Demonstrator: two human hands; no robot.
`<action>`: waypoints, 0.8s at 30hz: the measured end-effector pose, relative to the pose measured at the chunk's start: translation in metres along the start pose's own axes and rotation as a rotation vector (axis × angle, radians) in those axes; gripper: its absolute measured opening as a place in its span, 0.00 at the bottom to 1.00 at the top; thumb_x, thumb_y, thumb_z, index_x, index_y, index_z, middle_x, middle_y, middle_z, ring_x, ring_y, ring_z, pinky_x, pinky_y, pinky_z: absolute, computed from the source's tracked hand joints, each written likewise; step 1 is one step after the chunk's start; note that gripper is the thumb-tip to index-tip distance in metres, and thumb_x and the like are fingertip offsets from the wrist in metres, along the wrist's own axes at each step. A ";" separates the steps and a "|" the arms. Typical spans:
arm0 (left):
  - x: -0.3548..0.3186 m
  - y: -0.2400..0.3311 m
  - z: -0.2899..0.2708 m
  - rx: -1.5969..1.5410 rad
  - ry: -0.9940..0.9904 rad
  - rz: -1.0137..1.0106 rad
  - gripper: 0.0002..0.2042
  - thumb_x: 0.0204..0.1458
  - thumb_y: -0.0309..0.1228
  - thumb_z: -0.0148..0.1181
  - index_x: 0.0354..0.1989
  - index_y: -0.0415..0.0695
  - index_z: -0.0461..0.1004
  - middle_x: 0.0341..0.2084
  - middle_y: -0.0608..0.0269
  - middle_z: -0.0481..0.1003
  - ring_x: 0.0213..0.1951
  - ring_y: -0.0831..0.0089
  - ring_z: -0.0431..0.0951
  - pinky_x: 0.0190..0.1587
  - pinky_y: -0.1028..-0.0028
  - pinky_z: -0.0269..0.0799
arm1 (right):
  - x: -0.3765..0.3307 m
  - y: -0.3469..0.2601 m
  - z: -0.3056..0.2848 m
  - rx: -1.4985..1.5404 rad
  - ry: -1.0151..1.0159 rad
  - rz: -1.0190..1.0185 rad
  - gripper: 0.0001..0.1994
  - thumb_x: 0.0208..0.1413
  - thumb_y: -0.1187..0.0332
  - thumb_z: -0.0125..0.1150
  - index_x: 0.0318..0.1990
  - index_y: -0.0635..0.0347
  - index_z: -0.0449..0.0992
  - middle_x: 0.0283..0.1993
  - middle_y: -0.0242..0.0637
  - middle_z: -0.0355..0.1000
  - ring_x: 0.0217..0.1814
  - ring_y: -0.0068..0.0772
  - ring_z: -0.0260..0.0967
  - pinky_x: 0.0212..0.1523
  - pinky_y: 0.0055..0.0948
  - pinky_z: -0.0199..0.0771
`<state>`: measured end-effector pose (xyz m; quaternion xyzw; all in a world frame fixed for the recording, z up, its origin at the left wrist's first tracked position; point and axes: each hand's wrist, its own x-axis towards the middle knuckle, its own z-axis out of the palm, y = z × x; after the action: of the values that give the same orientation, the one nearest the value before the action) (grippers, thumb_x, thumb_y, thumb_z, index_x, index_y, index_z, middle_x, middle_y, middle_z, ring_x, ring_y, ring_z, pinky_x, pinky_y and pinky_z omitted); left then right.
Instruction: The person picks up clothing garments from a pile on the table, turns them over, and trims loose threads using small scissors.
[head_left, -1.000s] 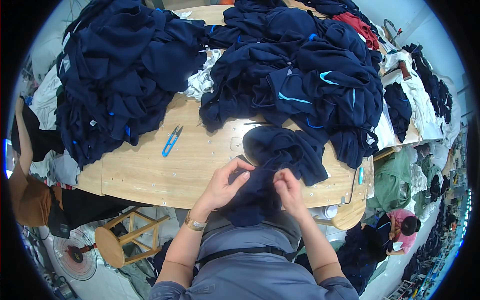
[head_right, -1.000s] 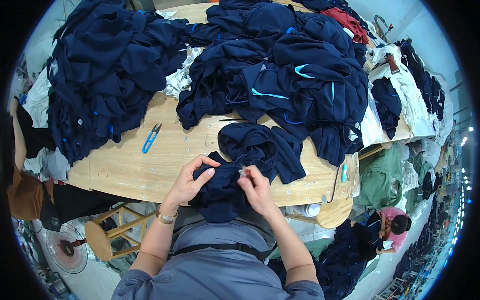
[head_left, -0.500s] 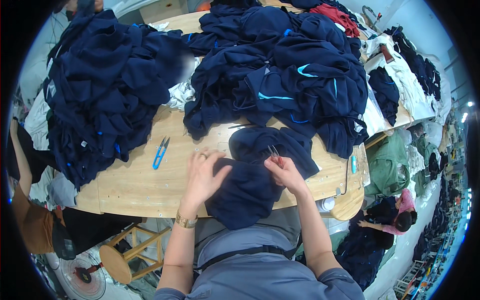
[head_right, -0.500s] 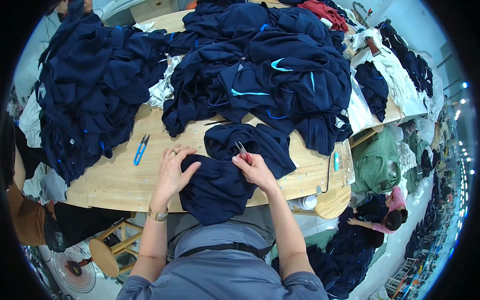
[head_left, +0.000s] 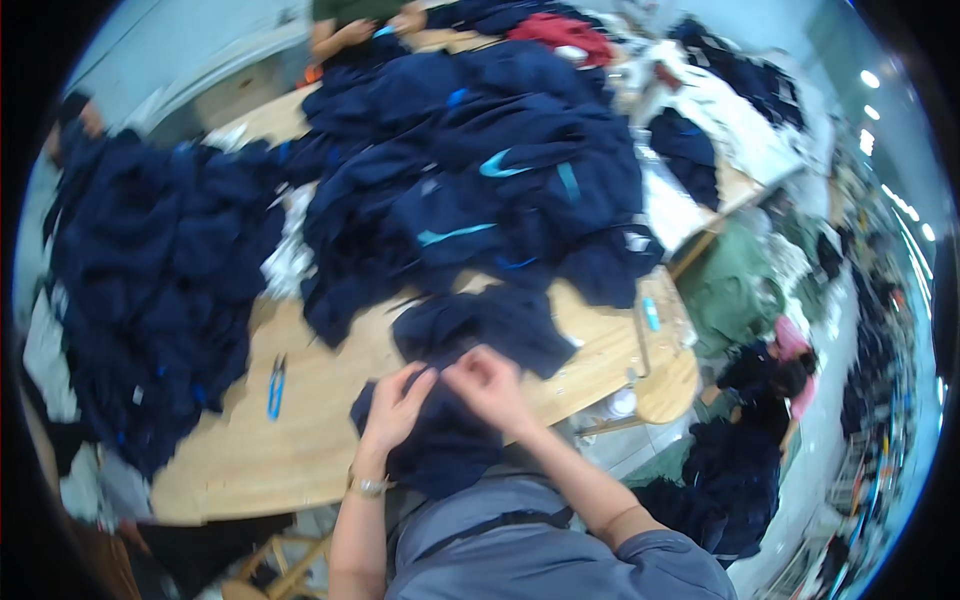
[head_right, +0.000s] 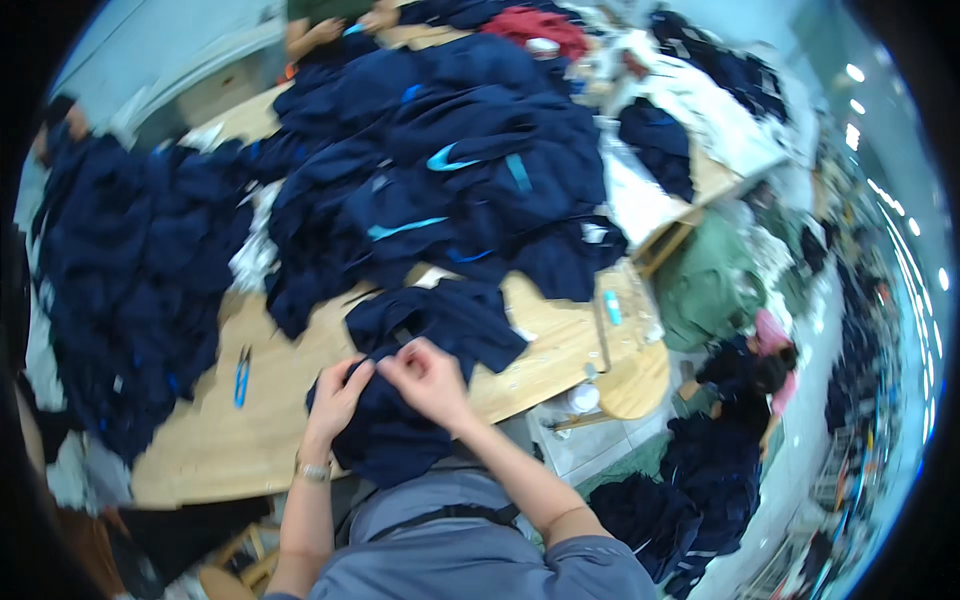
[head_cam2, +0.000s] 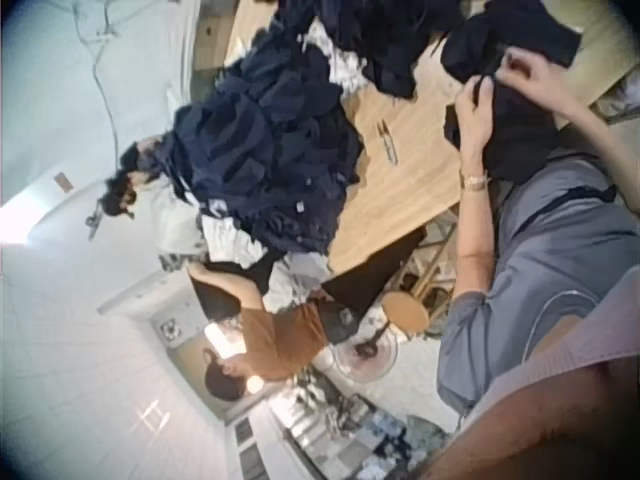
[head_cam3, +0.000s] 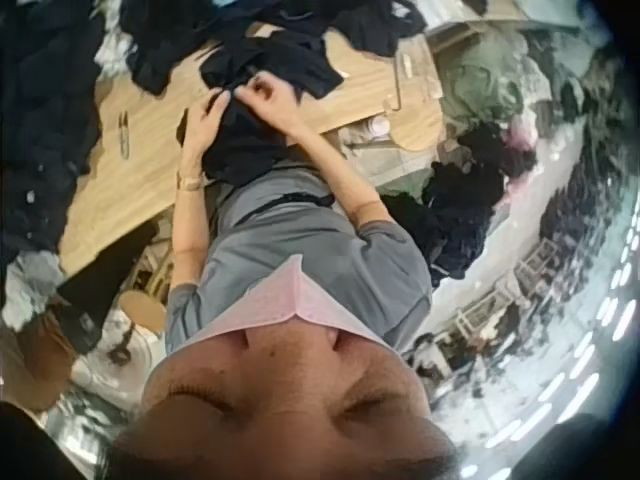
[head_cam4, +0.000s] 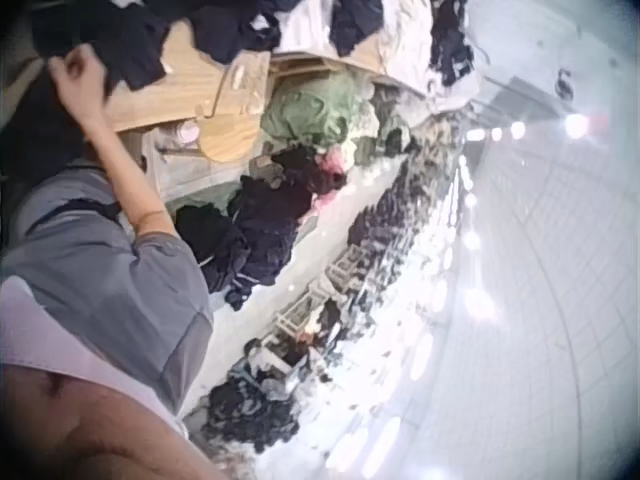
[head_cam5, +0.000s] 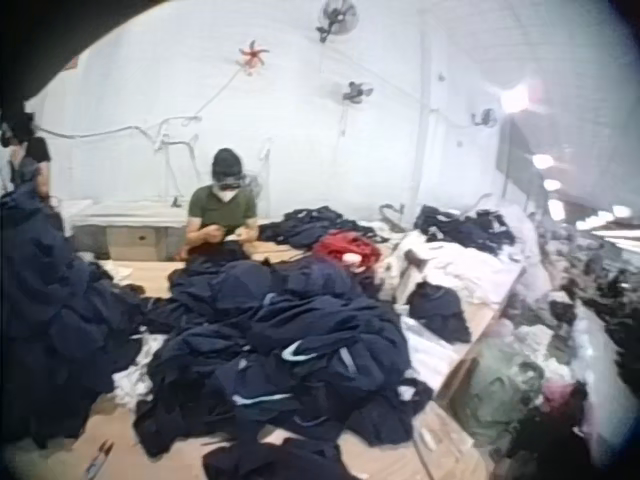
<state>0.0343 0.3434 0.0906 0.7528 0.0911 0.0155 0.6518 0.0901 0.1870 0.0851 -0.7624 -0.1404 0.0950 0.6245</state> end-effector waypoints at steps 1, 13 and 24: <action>-0.002 0.002 0.001 0.058 0.039 0.038 0.10 0.55 0.31 0.54 0.34 0.35 0.73 0.23 0.66 0.73 0.29 0.84 0.67 0.32 0.80 0.65 | -0.002 0.001 0.008 -0.023 0.012 -0.054 0.11 0.51 0.64 0.63 0.27 0.63 0.70 0.17 0.31 0.62 0.20 0.15 0.55 0.22 0.22 0.61; 0.030 0.017 0.032 0.342 0.205 0.259 0.07 0.53 0.29 0.54 0.30 0.36 0.71 0.23 0.53 0.71 0.27 0.58 0.71 0.32 0.70 0.65 | 0.015 0.001 -0.027 -0.289 -0.050 -0.312 0.08 0.54 0.67 0.56 0.35 0.60 0.66 0.24 0.46 0.70 0.28 0.51 0.70 0.25 0.38 0.68; 0.057 -0.053 0.088 0.943 0.342 0.516 0.09 0.49 0.33 0.58 0.32 0.42 0.68 0.34 0.54 0.66 0.47 0.57 0.66 0.52 0.57 0.58 | 0.040 0.081 -0.085 -0.487 0.477 0.029 0.15 0.51 0.56 0.59 0.34 0.59 0.71 0.26 0.40 0.71 0.29 0.44 0.70 0.31 0.39 0.69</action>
<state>0.0969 0.2731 0.0195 0.9472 0.0052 0.2537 0.1960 0.1628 0.1065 0.0240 -0.8917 0.0018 -0.1134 0.4381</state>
